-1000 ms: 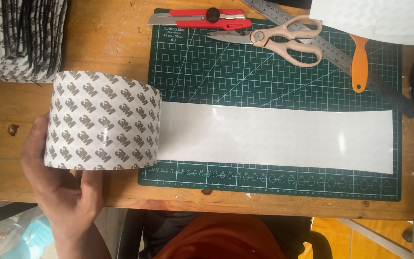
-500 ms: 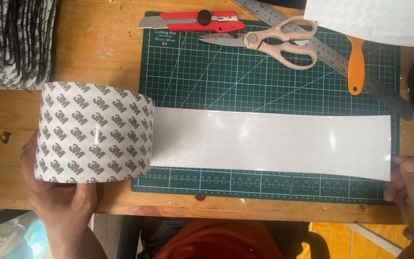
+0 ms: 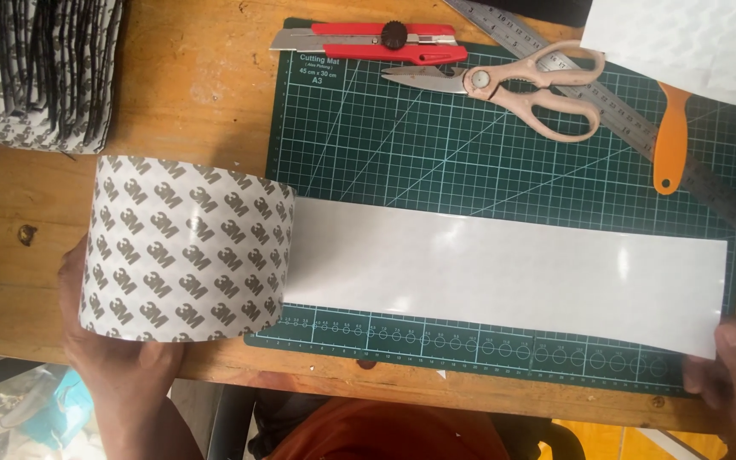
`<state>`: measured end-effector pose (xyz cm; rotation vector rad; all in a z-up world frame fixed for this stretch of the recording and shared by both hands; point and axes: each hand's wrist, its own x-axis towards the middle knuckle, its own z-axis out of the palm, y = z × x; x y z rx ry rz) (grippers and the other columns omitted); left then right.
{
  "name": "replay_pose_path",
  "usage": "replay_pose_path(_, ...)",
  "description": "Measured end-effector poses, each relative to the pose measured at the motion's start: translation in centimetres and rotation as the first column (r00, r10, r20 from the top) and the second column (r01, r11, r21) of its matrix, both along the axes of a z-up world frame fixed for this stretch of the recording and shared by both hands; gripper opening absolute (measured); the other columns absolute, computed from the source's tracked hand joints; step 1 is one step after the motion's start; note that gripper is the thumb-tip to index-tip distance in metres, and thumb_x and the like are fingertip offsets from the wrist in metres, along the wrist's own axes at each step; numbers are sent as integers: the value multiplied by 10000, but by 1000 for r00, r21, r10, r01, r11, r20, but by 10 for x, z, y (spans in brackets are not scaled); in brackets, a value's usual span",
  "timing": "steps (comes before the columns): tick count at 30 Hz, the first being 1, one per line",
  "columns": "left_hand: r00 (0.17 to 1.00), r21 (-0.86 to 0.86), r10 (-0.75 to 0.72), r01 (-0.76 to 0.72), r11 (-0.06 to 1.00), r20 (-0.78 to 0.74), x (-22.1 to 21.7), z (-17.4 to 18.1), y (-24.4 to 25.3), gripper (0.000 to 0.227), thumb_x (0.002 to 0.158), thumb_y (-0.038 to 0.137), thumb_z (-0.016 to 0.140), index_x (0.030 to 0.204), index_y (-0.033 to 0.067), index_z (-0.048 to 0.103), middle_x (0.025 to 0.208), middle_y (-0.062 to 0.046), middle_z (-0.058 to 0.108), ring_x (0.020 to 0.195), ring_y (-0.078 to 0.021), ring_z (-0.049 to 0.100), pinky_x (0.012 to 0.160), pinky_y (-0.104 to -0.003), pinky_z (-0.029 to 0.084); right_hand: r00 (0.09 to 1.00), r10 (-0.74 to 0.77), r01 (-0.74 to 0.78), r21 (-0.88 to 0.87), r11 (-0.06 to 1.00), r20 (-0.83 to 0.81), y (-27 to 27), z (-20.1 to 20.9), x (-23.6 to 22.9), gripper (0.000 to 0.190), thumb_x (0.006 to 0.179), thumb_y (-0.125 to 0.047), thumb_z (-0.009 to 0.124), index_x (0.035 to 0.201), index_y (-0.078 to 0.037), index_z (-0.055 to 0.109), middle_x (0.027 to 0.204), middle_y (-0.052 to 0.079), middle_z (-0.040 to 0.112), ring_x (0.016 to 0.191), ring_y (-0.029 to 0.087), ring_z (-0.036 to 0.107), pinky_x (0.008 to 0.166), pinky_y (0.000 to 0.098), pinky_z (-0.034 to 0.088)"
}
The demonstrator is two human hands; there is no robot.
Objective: The person places a rectangular piece of double-sided adhesive tape onto a black foam pad and presses it down. They then use a plastic scraper to smooth the tape and remove air bubbles. Finally, the person unrolls a strip of adhesive tape from a roll and lays it flat on the cutting mat.
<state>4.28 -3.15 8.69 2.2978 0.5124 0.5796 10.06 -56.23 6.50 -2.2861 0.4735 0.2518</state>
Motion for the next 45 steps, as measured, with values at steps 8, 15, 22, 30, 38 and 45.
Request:
replay_pose_path(8,998,-35,-52,54,998,41,1,-3,2,720,858,198,641,1493,-72,434,1454,-232,523,1300,-330,549,1075,-414,440,1000,22,-21,-63,998,4,-27,-29,-2,311,1311,-140,392,1144,96,503,614,257,489,429,324,372,413,411,280)
replay_pose_path(15,996,-41,-77,79,996,44,0,-4,5,766,830,247,640,1483,-72,400,1450,-251,488,1335,-363,531,1088,-446,430,999,-48,47,30,998,5,-50,-56,-4,260,1317,-149,359,1195,71,427,615,258,411,414,312,316,371,397,241)
replay_pose_path(22,983,1,-140,141,990,117,0,-9,8,760,835,236,577,1487,-110,400,1462,-296,485,1375,-413,520,1145,-477,404,997,-51,48,60,997,56,-16,-26,-2,220,1282,-157,397,1216,49,434,612,265,445,389,274,287,379,345,199)
replay_pose_path(30,986,37,-138,135,990,91,-6,-13,9,800,854,260,644,1510,-100,362,1492,-311,465,1386,-443,516,1120,-519,469,996,-77,78,-29,997,34,23,11,3,174,1240,-113,530,1146,26,578,722,192,553,544,262,431,536,378,351)
replay_pose_path(38,998,71,-15,11,997,55,-6,-11,1,716,884,192,661,1490,-124,445,1481,-293,528,1365,-425,549,1101,-481,426,997,-77,78,-47,996,11,39,30,8,145,1165,-106,599,1165,38,617,688,216,572,536,274,457,506,375,356)
replay_pose_path(45,998,82,-42,37,996,52,-6,-10,0,780,875,95,656,1561,-162,388,1539,-351,477,1426,-478,503,1153,-530,400,996,-79,80,-9,997,31,36,29,10,122,1153,-84,598,1155,38,612,619,235,538,515,264,462,483,359,347)
